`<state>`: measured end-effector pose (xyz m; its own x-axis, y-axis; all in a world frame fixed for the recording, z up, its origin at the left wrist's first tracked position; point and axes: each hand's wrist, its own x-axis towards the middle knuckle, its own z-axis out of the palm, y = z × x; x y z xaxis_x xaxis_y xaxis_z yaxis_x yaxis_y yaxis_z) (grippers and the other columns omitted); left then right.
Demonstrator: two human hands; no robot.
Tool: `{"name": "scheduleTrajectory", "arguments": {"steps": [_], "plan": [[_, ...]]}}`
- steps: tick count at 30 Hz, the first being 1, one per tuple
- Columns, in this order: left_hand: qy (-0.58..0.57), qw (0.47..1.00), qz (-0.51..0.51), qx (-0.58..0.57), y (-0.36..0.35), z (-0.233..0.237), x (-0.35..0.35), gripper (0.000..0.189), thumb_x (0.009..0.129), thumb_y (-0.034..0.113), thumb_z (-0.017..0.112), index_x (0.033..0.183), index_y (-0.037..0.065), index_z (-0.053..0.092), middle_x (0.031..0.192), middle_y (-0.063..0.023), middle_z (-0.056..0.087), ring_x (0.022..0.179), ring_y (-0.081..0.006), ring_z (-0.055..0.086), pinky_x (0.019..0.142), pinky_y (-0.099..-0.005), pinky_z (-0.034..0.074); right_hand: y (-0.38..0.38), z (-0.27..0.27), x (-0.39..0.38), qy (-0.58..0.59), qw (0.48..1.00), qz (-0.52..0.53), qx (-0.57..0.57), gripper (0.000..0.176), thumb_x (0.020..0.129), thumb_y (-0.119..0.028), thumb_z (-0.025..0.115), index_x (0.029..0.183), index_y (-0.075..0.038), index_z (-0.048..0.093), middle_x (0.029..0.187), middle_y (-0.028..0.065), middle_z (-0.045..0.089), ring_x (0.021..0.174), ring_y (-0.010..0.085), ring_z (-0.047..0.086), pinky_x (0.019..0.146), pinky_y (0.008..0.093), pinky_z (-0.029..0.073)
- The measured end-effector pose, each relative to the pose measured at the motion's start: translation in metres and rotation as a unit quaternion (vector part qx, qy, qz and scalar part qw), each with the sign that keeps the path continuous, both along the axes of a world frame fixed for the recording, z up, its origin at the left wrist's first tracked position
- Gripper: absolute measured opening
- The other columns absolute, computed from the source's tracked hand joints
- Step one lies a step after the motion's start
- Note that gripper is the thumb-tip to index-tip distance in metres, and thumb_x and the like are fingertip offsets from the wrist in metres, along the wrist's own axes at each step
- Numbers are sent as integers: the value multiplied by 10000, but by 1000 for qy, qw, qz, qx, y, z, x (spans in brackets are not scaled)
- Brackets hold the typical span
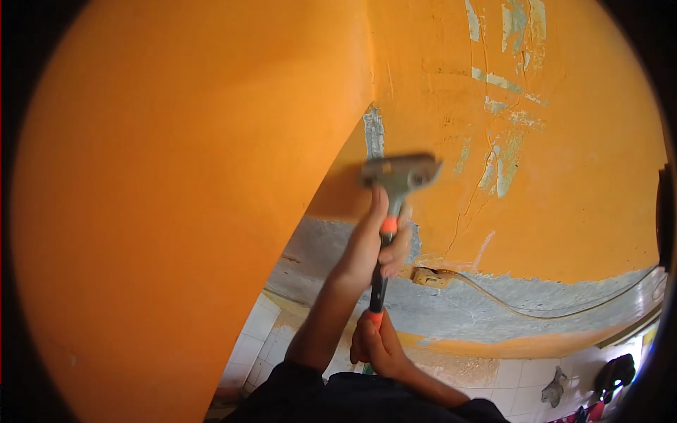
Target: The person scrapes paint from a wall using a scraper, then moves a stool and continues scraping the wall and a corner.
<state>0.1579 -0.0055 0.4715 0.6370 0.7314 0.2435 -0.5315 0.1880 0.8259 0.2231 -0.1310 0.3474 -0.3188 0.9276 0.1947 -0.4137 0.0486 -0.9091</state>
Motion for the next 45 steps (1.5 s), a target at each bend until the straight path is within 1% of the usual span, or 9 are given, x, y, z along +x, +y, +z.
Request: {"name": "scheduleTrajectory", "arguments": {"steps": [3,7,10,14,18,21,33,36,45], "plan": [[37,993,-1,-116,-9,-67,-3,537,959,636,263,849,134,419,473,49,308,325,-83,301,321,-249,304,-14,-58,-2,2,996,-55,-66,238,1025,-274,364,1044,-37,380,636,40,491,479,117,482,460,254,397],[4,992,42,-120,-17,-101,-3,472,986,572,300,926,128,447,573,34,381,400,-73,350,373,-230,332,-13,-87,3,-11,989,-94,-114,272,1025,-304,363,1000,-38,410,639,28,467,471,104,459,450,247,379],[33,993,84,-77,-17,-113,-2,446,993,546,320,952,125,459,591,34,392,409,-69,348,380,-231,323,-9,-117,0,-23,987,-113,-108,283,1025,-312,365,981,-37,419,612,18,462,464,97,459,444,247,375],[56,988,91,-109,-19,-152,-4,445,991,549,330,915,131,462,565,51,361,402,-52,312,371,-218,270,-10,-149,-7,-50,985,-124,-110,275,1024,-303,376,965,-38,423,577,-3,452,453,87,455,438,251,375],[59,989,95,-100,-16,-123,-5,481,980,586,312,867,137,443,525,64,312,380,-43,267,355,-210,239,-3,-120,-15,-44,987,-122,-99,236,1020,-269,398,961,-41,418,591,0,463,467,83,461,449,253,386],[127,982,120,-69,-15,-100,-7,530,963,632,276,825,139,417,495,75,272,363,-34,214,336,-220,194,0,-114,-23,-60,987,-141,-54,195,1013,-232,421,959,-45,415,599,6,467,485,81,471,465,255,400],[135,975,129,-118,-17,-98,-5,574,954,657,245,753,145,407,448,67,260,325,-55,200,316,-231,188,-3,-126,-31,-70,980,-157,-99,213,986,-244,476,965,-34,449,604,4,512,500,91,503,471,267,399],[136,981,125,-61,-14,-88,-9,585,949,668,238,750,145,406,446,65,266,323,-56,200,315,-232,192,-1,-119,-31,-133,973,-178,-61,232,984,-260,483,973,-31,452,591,8,519,500,91,511,467,268,397],[132,979,127,-88,-17,-87,-8,602,937,687,223,750,146,409,446,65,271,322,-58,194,305,-241,183,-3,-104,-29,-67,986,-130,-75,219,1002,-246,454,934,-39,434,596,15,517,507,83,508,472,263,405]]}}
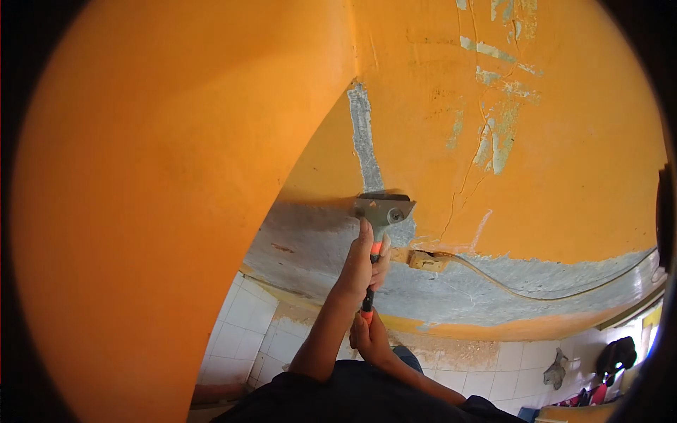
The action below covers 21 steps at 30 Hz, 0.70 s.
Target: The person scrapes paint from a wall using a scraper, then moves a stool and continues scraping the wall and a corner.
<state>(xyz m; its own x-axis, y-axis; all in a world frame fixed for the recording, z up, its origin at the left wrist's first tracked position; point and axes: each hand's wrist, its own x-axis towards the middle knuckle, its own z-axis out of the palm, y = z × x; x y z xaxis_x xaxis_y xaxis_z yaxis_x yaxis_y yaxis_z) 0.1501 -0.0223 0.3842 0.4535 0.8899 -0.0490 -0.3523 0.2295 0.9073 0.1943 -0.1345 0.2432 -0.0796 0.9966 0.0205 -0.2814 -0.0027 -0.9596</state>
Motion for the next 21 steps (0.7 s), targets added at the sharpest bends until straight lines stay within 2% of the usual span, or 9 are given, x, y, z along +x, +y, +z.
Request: {"name": "scheduleTrajectory", "arguments": {"steps": [3,5,9,11,15,16,19,21], "plan": [[-11,999,-12,-29,-3,-10,1,601,932,693,230,745,151,412,443,66,273,319,-57,202,300,-236,182,-7,-7,1,37,999,11,-7,218,1009,-245,440,945,-36,429,599,16,506,493,89,490,481,267,413],[3,1000,6,-21,0,-4,2,605,928,698,235,734,153,413,442,69,270,318,-57,204,303,-234,175,-1,-1,4,-9,1000,9,2,222,1015,-250,421,952,-37,424,599,19,504,492,96,483,481,271,407],[-29,1000,-8,-2,7,17,-5,606,930,695,243,718,154,414,440,74,258,320,-60,193,309,-243,154,7,19,8,-23,998,36,42,230,1021,-263,404,964,-41,418,602,26,514,509,105,499,491,272,411],[1,998,8,-61,-1,-1,1,603,931,696,239,727,158,422,442,69,244,324,-62,189,314,-248,168,-3,8,10,0,998,63,-11,233,1025,-270,396,973,-44,420,610,32,521,525,111,511,508,271,420],[5,999,-3,-33,1,12,1,618,918,716,241,727,157,424,443,71,245,324,-62,189,329,-253,181,-3,12,17,31,994,103,-31,232,1027,-270,392,990,-42,412,625,35,527,532,117,515,522,274,429],[-5,1000,-4,-13,-1,16,-1,624,913,723,244,724,156,423,444,72,245,324,-63,189,333,-255,184,-1,16,15,28,994,106,-6,235,1028,-272,390,997,-40,407,630,35,528,532,117,515,520,273,429],[22,998,20,-58,-3,-1,2,631,907,731,244,715,156,419,443,72,242,323,-61,188,324,-252,176,-2,5,16,7,994,110,22,242,1030,-278,384,1010,-37,393,637,34,525,533,116,515,516,267,430],[16,997,12,-75,-5,-3,2,632,904,733,250,708,156,417,442,73,244,322,-62,190,316,-252,169,-7,3,18,34,991,130,-18,234,1030,-270,380,1007,-38,394,633,37,521,531,113,512,513,258,427]]}}
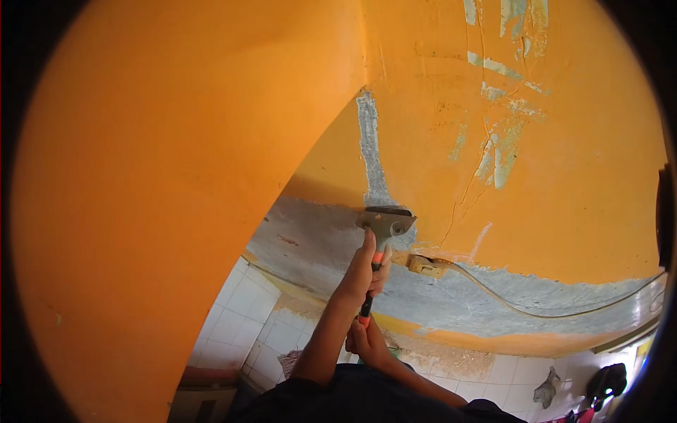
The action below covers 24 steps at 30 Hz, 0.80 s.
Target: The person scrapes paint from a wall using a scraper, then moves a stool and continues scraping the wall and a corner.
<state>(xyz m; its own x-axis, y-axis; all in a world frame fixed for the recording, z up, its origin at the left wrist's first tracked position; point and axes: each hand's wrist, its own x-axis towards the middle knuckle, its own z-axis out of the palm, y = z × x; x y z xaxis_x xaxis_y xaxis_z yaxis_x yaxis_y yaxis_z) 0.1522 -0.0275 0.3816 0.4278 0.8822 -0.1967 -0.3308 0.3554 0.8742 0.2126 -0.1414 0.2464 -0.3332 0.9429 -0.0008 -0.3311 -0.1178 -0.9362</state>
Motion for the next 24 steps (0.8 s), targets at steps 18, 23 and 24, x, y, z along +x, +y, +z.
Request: {"name": "scheduleTrajectory", "arguments": {"steps": [18,23,24], "plan": [[28,999,-1,32,4,23,-3,627,907,731,240,711,161,414,462,73,269,336,-54,203,335,-243,177,14,34,5,-15,998,41,48,271,1034,-304,355,1010,-36,384,701,46,536,590,108,528,558,265,445],[87,996,-11,12,3,4,-5,631,909,729,228,713,159,414,465,78,275,335,-53,210,335,-243,179,11,17,-3,-24,998,51,38,259,1033,-296,362,1056,-39,386,746,58,543,630,118,539,612,279,475],[82,995,-22,42,5,0,-8,634,921,712,227,730,142,428,452,70,274,330,-55,215,322,-244,197,11,19,-3,-45,996,64,29,258,1031,-294,374,1071,-39,386,763,66,550,644,124,547,632,292,490]]}}
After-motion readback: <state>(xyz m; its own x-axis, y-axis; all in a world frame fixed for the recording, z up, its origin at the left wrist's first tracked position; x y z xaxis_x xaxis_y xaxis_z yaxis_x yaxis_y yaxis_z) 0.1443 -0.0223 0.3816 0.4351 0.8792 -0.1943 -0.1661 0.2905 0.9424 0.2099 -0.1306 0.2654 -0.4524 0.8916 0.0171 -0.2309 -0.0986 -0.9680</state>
